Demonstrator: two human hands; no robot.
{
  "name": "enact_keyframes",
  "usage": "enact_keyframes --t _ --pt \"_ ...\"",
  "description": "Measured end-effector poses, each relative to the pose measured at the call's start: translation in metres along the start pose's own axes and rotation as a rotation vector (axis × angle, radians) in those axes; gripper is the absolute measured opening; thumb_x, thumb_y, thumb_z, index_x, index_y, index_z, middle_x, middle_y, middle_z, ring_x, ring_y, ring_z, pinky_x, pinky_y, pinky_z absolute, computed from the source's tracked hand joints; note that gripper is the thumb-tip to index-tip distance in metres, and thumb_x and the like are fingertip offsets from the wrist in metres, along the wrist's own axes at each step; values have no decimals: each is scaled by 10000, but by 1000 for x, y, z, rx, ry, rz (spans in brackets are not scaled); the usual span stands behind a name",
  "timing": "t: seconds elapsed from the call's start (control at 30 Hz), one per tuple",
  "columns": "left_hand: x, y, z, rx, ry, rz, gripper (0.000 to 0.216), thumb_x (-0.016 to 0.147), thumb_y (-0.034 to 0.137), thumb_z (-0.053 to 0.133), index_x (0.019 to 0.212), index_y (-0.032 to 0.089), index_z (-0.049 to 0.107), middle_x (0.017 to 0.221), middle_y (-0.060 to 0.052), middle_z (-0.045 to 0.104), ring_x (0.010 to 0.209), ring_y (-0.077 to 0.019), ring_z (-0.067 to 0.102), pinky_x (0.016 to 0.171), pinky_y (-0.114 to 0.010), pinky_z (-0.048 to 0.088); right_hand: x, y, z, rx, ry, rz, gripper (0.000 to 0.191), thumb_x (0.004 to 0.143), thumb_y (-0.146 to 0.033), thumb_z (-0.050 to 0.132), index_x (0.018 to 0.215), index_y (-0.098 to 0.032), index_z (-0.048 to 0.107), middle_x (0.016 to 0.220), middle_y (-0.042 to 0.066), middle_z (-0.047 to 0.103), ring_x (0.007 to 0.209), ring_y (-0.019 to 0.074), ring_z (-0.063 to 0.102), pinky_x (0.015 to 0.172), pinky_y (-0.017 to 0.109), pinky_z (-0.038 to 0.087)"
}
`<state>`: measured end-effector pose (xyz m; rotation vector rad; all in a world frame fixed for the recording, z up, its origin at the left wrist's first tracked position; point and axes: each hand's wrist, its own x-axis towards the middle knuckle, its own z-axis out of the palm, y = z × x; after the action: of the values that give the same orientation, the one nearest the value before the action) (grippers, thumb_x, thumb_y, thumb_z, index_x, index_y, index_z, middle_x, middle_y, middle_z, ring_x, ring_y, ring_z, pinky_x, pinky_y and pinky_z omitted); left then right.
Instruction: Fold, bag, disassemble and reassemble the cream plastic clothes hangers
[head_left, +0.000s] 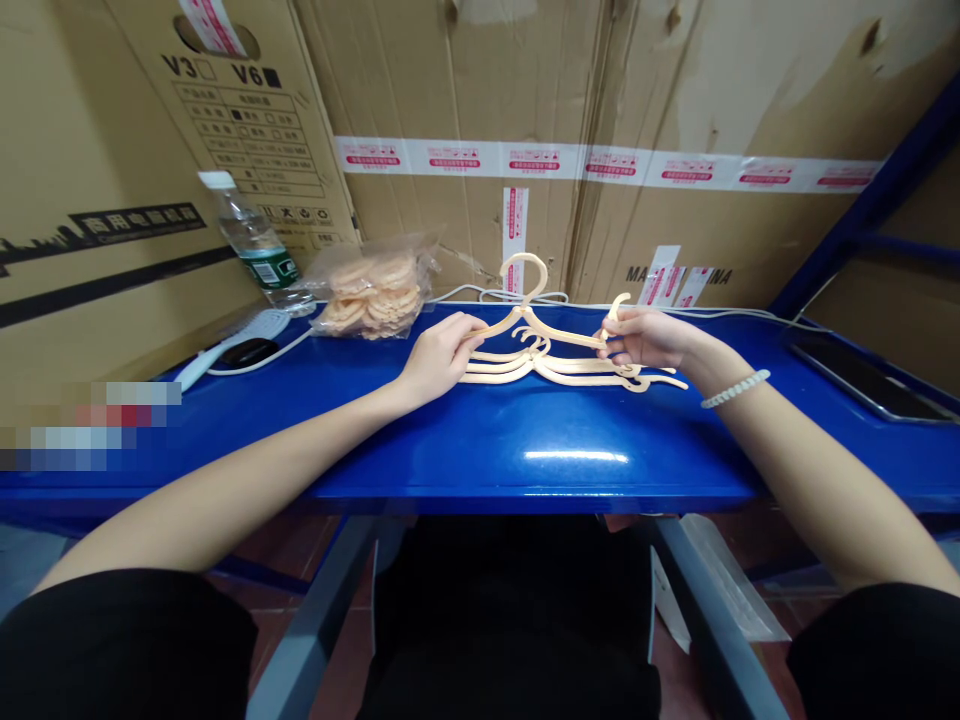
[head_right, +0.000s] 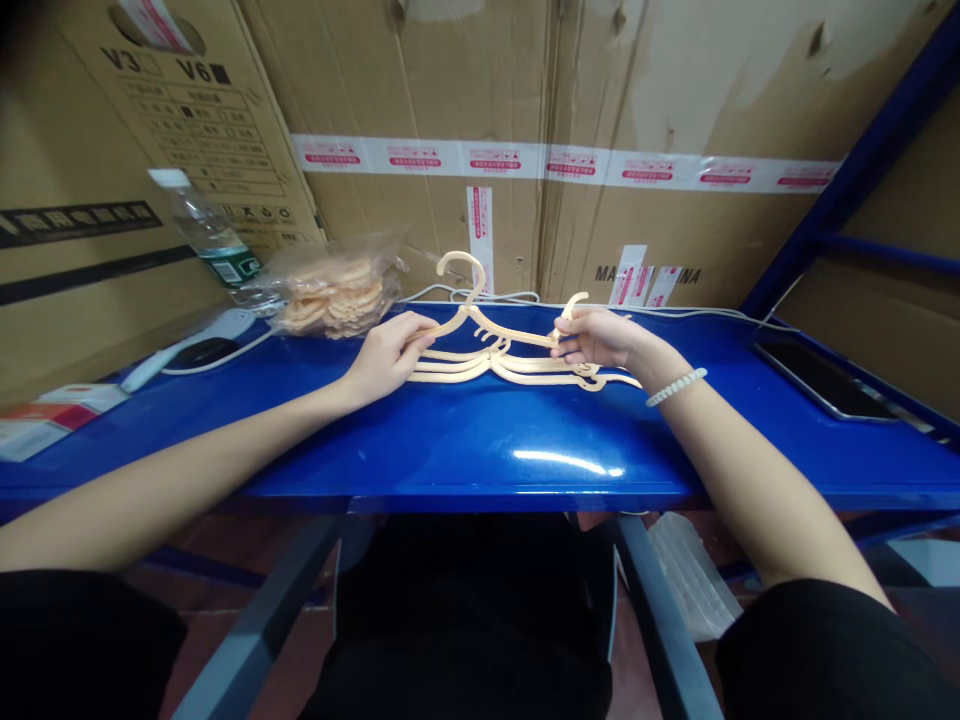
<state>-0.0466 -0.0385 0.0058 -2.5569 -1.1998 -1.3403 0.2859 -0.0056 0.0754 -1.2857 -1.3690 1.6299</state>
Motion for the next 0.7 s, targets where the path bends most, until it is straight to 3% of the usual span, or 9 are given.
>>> enact_keyframes --t 0.23,0.43,0.7 --pt "-2 -1 1 25 17 31 216 1010 245 456 1053 164 652 960 -79 687 878 -214 645 811 -330 491 3 0 -8 -20 -56 34 205 956 -63 582 793 -179 540 754 62 680 668 200 720 537 247 555" --pt "-2 0 1 28 10 32 220 1007 233 457 1063 158 656 988 -87 701 900 -216 654 818 -328 494 5 -1 -13 -38 -106 39 183 979 -76 568 825 -171 548 866 113 737 763 226 757 585 268 599" --pt "-2 3 0 30 -11 29 221 1006 233 452 1071 165 652 1001 -87 705 916 -220 660 831 -335 504 4 1 -11 -91 -66 -3 191 990 -63 607 846 -175 548 877 125 755 695 185 741 628 274 643"
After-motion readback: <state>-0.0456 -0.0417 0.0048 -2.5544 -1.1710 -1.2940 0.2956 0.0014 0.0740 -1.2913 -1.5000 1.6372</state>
